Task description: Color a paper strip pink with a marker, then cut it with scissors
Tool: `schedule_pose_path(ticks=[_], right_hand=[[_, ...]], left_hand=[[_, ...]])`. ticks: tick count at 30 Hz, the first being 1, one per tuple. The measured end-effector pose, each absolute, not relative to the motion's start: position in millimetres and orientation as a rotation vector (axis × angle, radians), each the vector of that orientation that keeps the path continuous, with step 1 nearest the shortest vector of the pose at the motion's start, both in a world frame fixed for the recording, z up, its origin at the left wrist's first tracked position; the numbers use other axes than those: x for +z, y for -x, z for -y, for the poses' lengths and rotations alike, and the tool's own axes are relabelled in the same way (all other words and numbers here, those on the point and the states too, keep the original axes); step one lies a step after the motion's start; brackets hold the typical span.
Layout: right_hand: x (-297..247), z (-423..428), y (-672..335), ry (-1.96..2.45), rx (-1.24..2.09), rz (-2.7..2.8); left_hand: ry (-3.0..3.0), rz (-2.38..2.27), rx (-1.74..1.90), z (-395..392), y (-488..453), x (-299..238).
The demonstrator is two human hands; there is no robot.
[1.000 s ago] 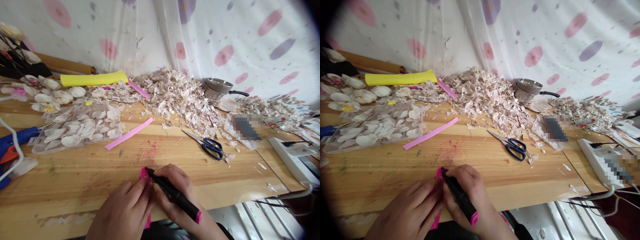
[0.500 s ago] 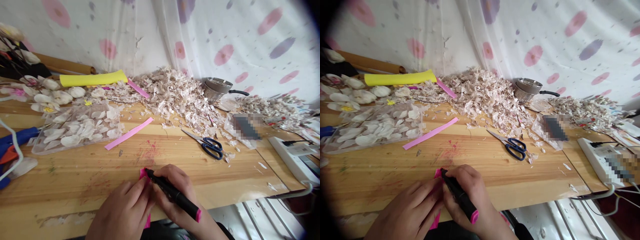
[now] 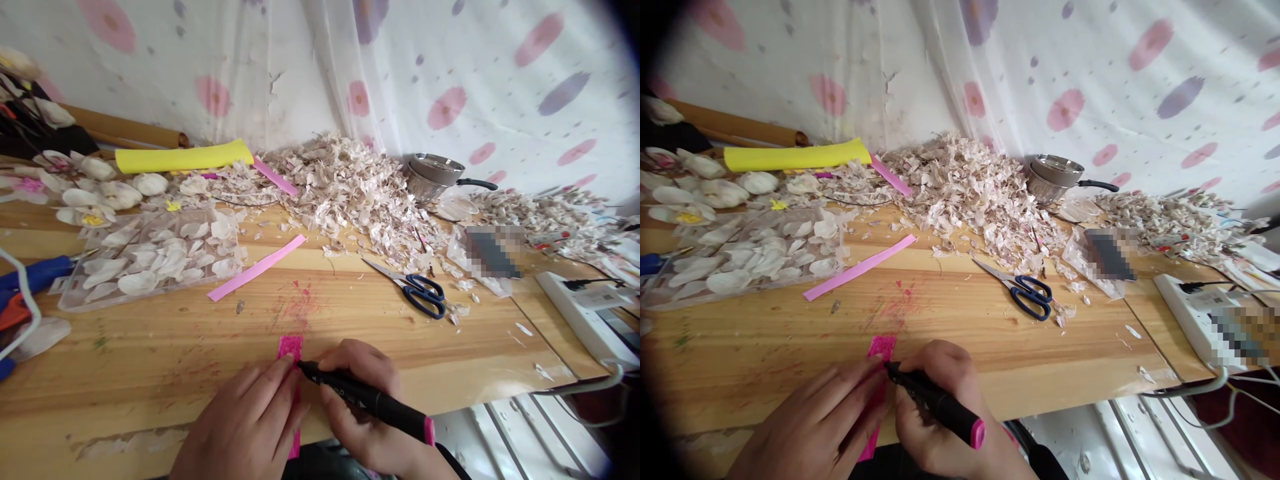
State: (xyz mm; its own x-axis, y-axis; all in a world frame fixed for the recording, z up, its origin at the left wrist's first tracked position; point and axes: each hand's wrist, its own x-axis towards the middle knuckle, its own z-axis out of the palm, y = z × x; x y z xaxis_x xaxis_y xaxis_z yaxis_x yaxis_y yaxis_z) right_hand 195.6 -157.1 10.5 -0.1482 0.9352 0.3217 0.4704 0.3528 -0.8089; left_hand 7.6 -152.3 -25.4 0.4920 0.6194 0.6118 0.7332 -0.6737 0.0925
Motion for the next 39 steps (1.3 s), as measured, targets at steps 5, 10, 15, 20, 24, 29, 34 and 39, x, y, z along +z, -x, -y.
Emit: schedule_pose_path(ticks=[5, 10, 15, 20, 24, 29, 34, 39], right_hand=[[5.3, 159.1, -195.7, 1.313, 0.637, 1.730], [6.4, 160.4, -197.2, 1.297, 0.657, 1.739], [4.3, 161.6, -199.1, 1.255, 0.705, 1.738], [9.8, 155.1, -195.9, 1.276, 0.622, 1.725], [14.8, 152.9, -193.1, 1.255, 0.624, 1.742], [11.6, 156.3, -193.4, 1.305, 0.604, 1.710], [10.3, 156.5, -194.3, 1.309, 0.604, 1.727], [9.4, 156.2, -193.6, 1.301, 0.608, 1.742]], left_hand=[[2.573, 1.152, -0.943, 152.7, -7.8, -24.9], [2.575, 1.151, -0.931, 153.1, -9.0, -24.2], [2.598, 1.126, -0.939, 151.4, -8.7, -22.5], [2.606, 1.172, -0.952, 151.8, -8.3, -22.9], [2.622, 1.183, -0.940, 152.1, -9.0, -21.9], [2.628, 1.162, -0.941, 151.6, -9.5, -21.8], [2.595, 1.184, -0.951, 151.8, -10.5, -21.6], [2.631, 1.177, -0.929, 151.0, -10.3, -20.1]])
